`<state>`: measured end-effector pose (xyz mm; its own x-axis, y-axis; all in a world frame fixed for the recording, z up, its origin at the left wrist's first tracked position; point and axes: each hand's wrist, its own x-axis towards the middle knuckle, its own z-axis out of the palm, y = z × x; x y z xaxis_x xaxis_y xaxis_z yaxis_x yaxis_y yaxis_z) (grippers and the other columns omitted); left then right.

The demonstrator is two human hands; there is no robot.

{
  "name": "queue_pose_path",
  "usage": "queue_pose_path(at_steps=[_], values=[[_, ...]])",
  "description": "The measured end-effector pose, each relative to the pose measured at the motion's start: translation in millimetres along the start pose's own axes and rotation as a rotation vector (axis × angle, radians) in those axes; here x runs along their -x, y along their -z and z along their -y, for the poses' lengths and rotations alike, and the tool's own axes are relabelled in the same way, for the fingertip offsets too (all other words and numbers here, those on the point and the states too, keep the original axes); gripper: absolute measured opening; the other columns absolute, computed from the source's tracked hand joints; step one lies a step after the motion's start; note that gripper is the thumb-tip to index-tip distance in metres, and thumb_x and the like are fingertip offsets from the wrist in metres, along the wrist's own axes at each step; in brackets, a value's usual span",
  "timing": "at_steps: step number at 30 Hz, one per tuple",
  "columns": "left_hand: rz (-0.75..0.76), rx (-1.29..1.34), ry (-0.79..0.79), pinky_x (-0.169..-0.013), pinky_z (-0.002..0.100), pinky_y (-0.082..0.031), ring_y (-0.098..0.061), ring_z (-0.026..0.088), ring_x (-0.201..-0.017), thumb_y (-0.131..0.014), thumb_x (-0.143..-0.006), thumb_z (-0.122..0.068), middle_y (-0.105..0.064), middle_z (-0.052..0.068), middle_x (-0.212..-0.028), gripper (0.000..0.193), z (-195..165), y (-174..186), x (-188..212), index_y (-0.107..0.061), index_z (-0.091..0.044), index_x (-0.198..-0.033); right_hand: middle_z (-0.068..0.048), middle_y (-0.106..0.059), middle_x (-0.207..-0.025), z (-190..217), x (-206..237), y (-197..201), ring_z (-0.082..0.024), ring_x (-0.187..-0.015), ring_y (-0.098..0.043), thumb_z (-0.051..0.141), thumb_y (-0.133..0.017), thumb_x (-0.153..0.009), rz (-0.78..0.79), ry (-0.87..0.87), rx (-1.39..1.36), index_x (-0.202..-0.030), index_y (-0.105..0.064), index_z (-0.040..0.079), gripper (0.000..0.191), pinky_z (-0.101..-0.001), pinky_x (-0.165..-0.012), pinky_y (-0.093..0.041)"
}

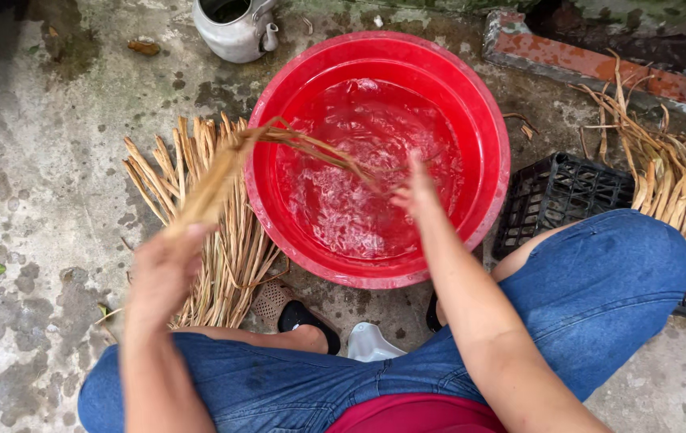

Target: The person sits on a concrete floor and repeatedly washes bundles of dried sticks in a red basin of water. They scrub the sticks by hand, rinse them, and place the wet bundles into a black plastic crate.

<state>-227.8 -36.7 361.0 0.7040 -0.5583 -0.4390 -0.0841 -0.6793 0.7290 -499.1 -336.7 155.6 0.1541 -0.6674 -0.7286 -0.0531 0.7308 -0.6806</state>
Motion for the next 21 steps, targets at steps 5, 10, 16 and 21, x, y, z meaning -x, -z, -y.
queue_pose_path(at_steps=[5, 10, 16, 21], values=[[0.328, -0.332, -0.075, -0.075, 0.045, -0.058, -0.071, 0.026, -0.079, -0.052, -0.104, -0.044, -0.075, 0.018, -0.086, 0.039, 4, -123, -26, -0.073, -0.014, -0.115, -0.024, -0.036, -0.152, -24, 89, -83, -0.036, -0.127, -0.056, 0.074, -0.034, -0.087, 0.616, -0.048, 0.187, -0.163, -0.014, 0.028, 0.091, -0.0448, -0.092, -0.057], [0.572, -0.548, -0.298, -0.084, 0.046, -0.057, -0.074, 0.030, -0.083, -0.049, -0.105, -0.044, -0.075, 0.018, -0.088, 0.045, 11, -172, -5, -0.075, -0.007, -0.105, -0.018, -0.072, -0.101, -40, 78, -87, -0.017, -0.083, -0.073, 0.021, -0.067, -0.100, 0.549, -0.097, -0.059, -0.140, -0.052, -0.001, 0.048, -0.0243, -0.056, -0.058], [0.691, -0.449, -0.315, -0.089, 0.043, -0.054, -0.073, 0.026, -0.096, -0.054, -0.099, -0.046, -0.076, 0.014, -0.099, 0.042, 12, -133, 10, -0.072, -0.017, -0.123, 0.002, -0.048, -0.057, -32, -7, -27, -0.009, -0.042, -0.043, 0.015, -0.045, -0.105, 0.174, -0.141, -0.496, -0.111, -0.058, 0.010, 0.015, -0.0251, -0.041, -0.044], [0.569, -0.344, -0.134, -0.064, 0.034, -0.054, -0.062, 0.017, -0.068, -0.055, -0.096, -0.042, -0.075, 0.004, -0.080, 0.039, -2, -62, 7, -0.076, -0.024, -0.123, 0.003, -0.051, -0.059, -24, -46, 8, -0.006, -0.040, -0.041, 0.016, -0.044, -0.111, 0.272, -0.194, -0.821, -0.111, -0.061, -0.005, 0.027, -0.0240, -0.042, -0.042]])
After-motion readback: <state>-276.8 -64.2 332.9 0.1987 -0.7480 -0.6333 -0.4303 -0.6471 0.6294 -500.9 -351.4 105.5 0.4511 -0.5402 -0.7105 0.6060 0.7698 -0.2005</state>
